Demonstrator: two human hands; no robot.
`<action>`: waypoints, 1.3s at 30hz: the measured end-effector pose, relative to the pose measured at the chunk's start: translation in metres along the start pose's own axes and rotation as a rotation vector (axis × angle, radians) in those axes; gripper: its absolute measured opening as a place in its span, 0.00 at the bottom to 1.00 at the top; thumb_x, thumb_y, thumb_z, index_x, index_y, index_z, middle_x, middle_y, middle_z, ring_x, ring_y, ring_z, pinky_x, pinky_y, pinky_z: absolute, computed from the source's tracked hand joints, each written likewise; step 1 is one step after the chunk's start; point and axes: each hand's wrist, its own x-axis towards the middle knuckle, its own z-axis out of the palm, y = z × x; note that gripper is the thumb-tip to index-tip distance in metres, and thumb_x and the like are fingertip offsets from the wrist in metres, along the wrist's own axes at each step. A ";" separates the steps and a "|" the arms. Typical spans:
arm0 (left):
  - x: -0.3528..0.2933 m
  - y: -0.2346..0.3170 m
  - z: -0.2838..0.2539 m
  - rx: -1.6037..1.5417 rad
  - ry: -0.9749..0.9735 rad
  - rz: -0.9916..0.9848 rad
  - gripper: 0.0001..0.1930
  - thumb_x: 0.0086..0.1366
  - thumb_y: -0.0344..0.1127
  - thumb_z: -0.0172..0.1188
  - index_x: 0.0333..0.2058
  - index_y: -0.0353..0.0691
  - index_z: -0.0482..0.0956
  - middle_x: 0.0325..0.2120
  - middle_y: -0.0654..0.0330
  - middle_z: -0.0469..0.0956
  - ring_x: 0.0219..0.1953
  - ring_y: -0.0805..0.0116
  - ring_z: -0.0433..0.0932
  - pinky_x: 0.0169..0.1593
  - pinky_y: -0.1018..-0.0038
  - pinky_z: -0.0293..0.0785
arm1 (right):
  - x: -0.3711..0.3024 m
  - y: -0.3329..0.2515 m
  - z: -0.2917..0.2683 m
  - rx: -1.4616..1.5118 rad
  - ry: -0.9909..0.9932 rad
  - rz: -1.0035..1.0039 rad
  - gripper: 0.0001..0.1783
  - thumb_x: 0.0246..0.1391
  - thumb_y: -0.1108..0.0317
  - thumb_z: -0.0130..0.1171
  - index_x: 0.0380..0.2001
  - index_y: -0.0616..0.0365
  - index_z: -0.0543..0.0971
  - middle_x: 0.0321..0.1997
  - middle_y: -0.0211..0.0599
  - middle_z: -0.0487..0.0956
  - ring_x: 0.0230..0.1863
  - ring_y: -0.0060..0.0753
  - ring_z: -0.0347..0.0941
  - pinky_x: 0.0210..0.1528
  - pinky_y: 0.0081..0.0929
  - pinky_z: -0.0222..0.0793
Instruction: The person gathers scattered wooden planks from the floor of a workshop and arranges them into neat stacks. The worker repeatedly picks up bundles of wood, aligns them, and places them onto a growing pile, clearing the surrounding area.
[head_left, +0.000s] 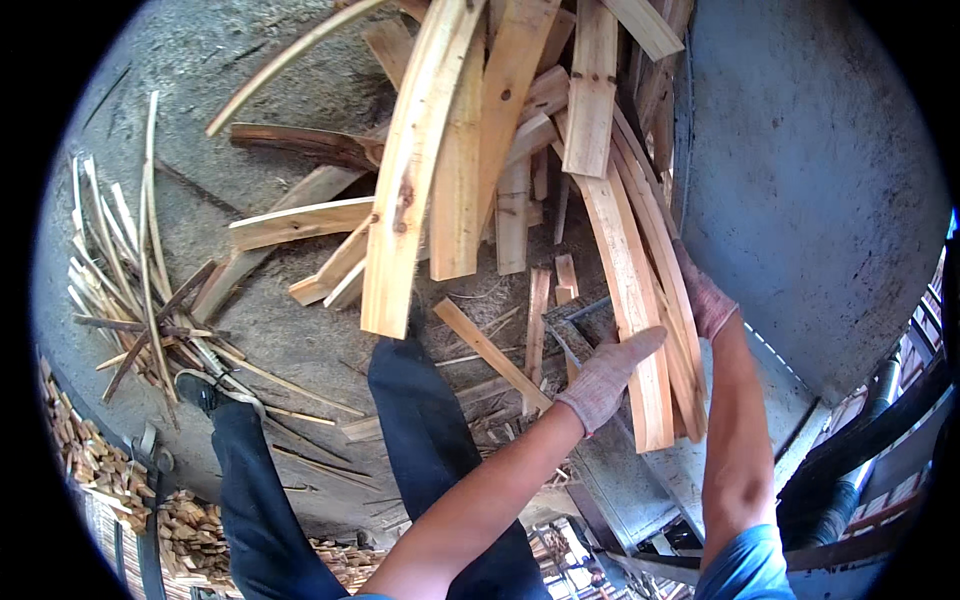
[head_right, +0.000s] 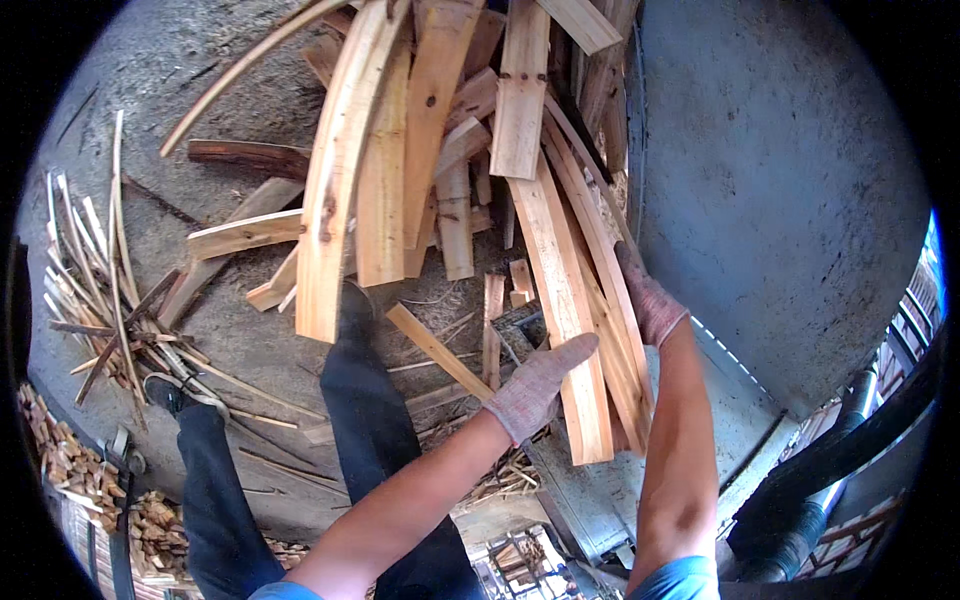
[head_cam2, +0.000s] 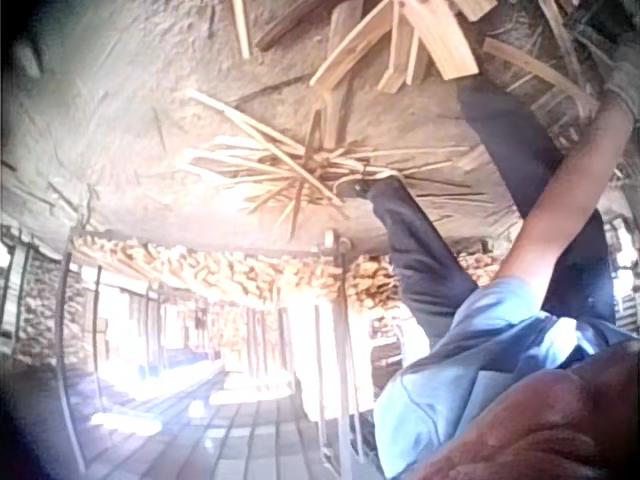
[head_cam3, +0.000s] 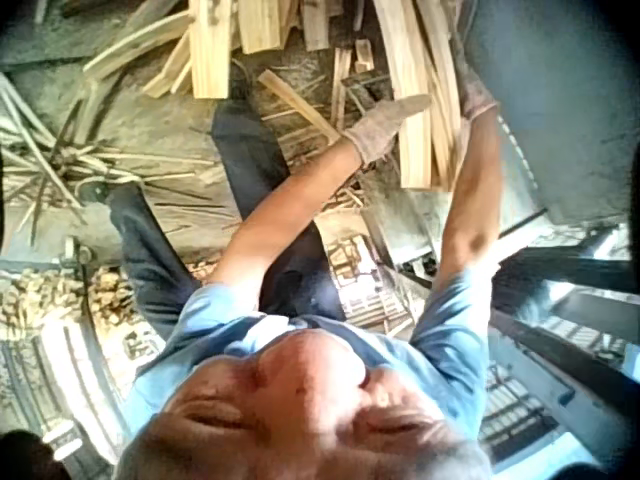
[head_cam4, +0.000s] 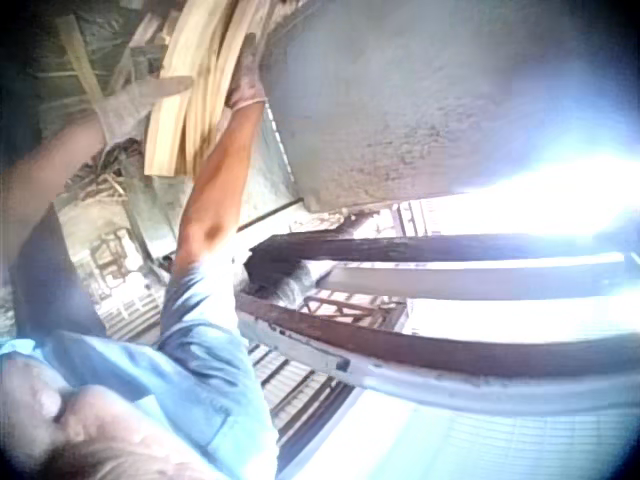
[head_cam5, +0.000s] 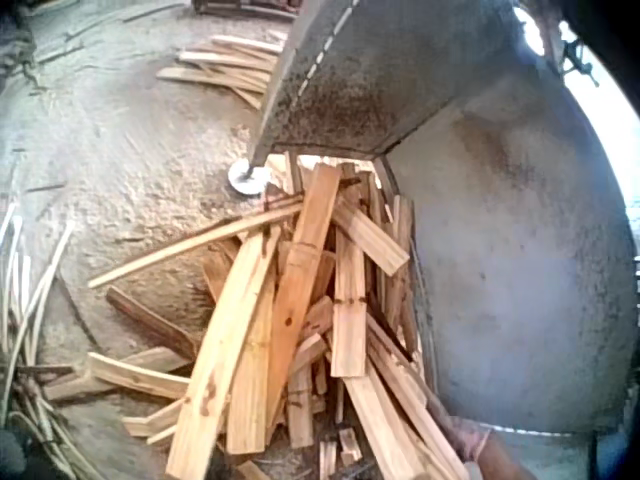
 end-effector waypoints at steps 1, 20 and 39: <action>-0.008 0.004 0.003 0.024 -0.017 -0.002 0.33 0.65 0.48 0.71 0.61 0.34 0.72 0.53 0.55 0.80 0.52 0.65 0.82 0.58 0.67 0.79 | -0.007 -0.005 0.007 0.140 0.024 0.142 0.53 0.63 0.25 0.47 0.70 0.65 0.66 0.67 0.52 0.73 0.67 0.38 0.70 0.71 0.29 0.60; -0.272 -0.008 0.001 0.853 0.091 -0.158 0.43 0.55 0.45 0.76 0.64 0.30 0.65 0.51 0.51 0.78 0.53 0.64 0.78 0.57 0.70 0.76 | -0.271 0.016 0.233 0.203 0.207 0.302 0.42 0.66 0.33 0.44 0.53 0.67 0.79 0.46 0.58 0.85 0.49 0.48 0.83 0.53 0.41 0.75; -0.504 0.015 -0.088 0.180 0.401 0.581 0.55 0.57 0.42 0.77 0.75 0.35 0.49 0.65 0.51 0.69 0.65 0.65 0.68 0.67 0.69 0.65 | -0.344 -0.199 0.411 -0.266 -0.263 -0.443 0.37 0.65 0.54 0.62 0.65 0.73 0.67 0.55 0.53 0.81 0.52 0.40 0.78 0.57 0.37 0.74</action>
